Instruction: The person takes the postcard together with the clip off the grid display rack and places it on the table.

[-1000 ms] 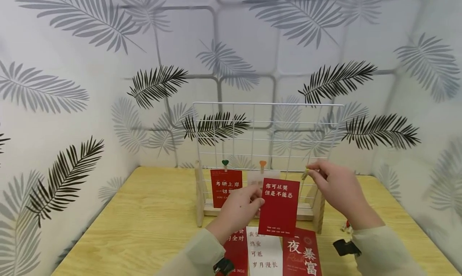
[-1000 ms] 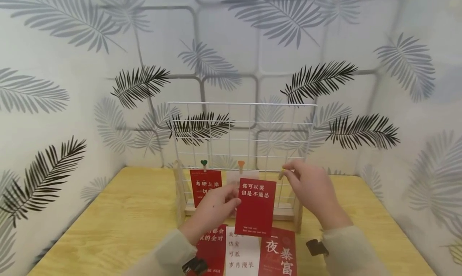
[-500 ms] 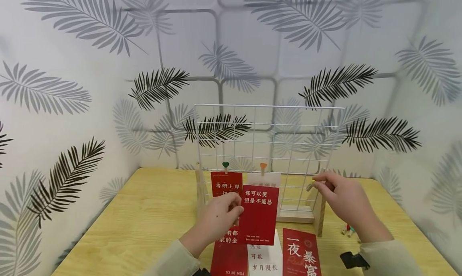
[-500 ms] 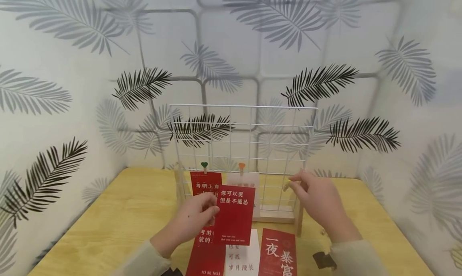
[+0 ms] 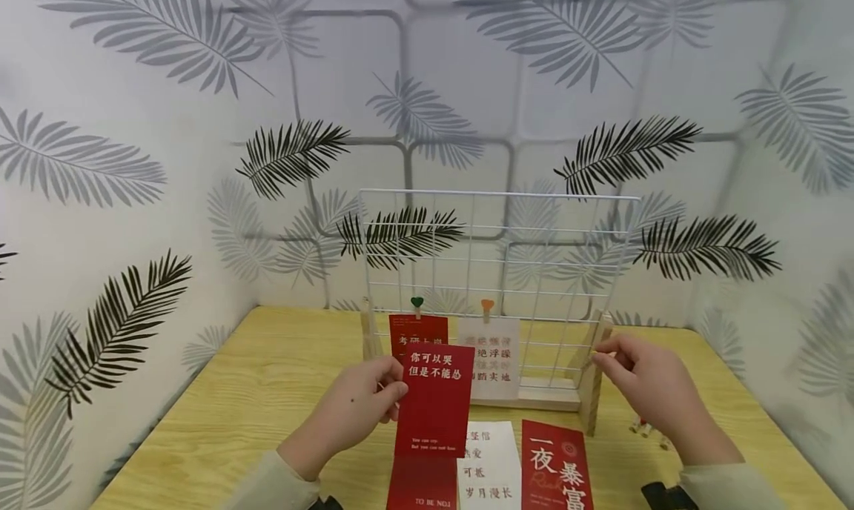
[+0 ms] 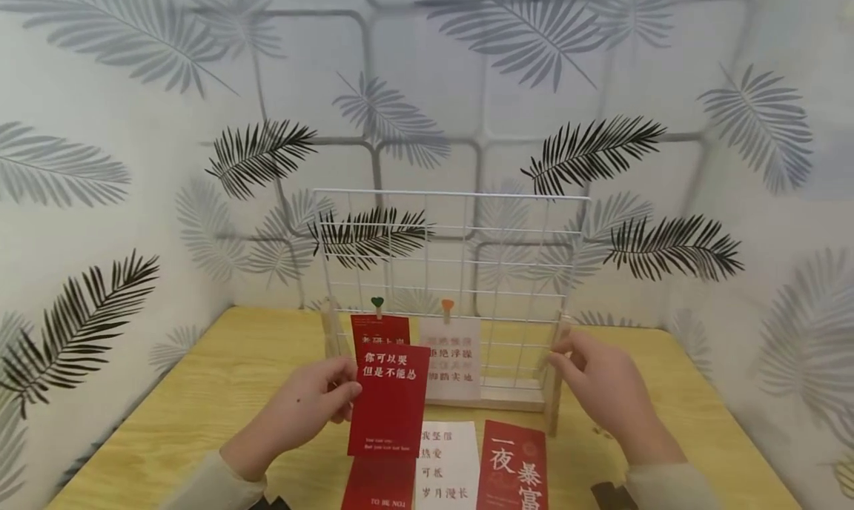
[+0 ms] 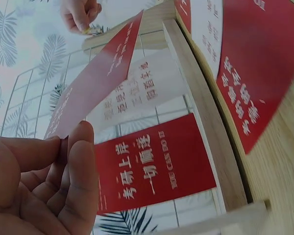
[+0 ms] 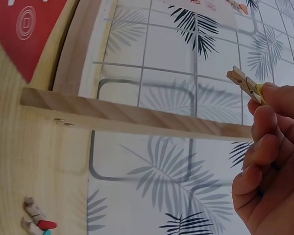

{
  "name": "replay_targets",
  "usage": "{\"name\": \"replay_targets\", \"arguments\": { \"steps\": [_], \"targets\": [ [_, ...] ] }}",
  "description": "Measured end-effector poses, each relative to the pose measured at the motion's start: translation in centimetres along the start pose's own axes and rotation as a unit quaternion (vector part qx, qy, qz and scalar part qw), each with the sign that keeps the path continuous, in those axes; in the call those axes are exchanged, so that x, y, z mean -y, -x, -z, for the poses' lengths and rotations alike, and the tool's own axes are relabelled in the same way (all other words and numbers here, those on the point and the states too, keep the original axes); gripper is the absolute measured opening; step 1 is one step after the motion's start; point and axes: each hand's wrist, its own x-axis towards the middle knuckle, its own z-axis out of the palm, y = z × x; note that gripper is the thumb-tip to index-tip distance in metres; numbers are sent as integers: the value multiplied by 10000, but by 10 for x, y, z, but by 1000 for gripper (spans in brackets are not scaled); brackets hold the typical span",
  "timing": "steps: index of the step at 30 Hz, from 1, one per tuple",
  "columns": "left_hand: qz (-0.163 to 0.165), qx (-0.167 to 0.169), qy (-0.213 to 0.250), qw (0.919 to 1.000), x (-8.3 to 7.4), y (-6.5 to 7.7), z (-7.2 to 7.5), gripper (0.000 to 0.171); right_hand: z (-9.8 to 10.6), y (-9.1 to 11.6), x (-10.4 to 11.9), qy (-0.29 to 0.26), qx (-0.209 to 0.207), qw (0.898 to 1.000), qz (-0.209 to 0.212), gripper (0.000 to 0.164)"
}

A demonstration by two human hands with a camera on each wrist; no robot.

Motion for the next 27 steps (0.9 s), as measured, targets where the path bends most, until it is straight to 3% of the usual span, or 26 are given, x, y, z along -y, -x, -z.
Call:
{"name": "replay_targets", "arguments": {
  "steps": [9,16,27],
  "targets": [
    [202,-50,258,9995,19,10,19,6,-1,8,-16,-210,251,9990,-321,28],
    [562,-70,319,9979,34,21,27,4,3,14,-32,150,346,9988,-299,29],
    [810,28,252,9964,55,30,38,4,13,23,-58,379,728,9956,-442,27]
  ]
}}
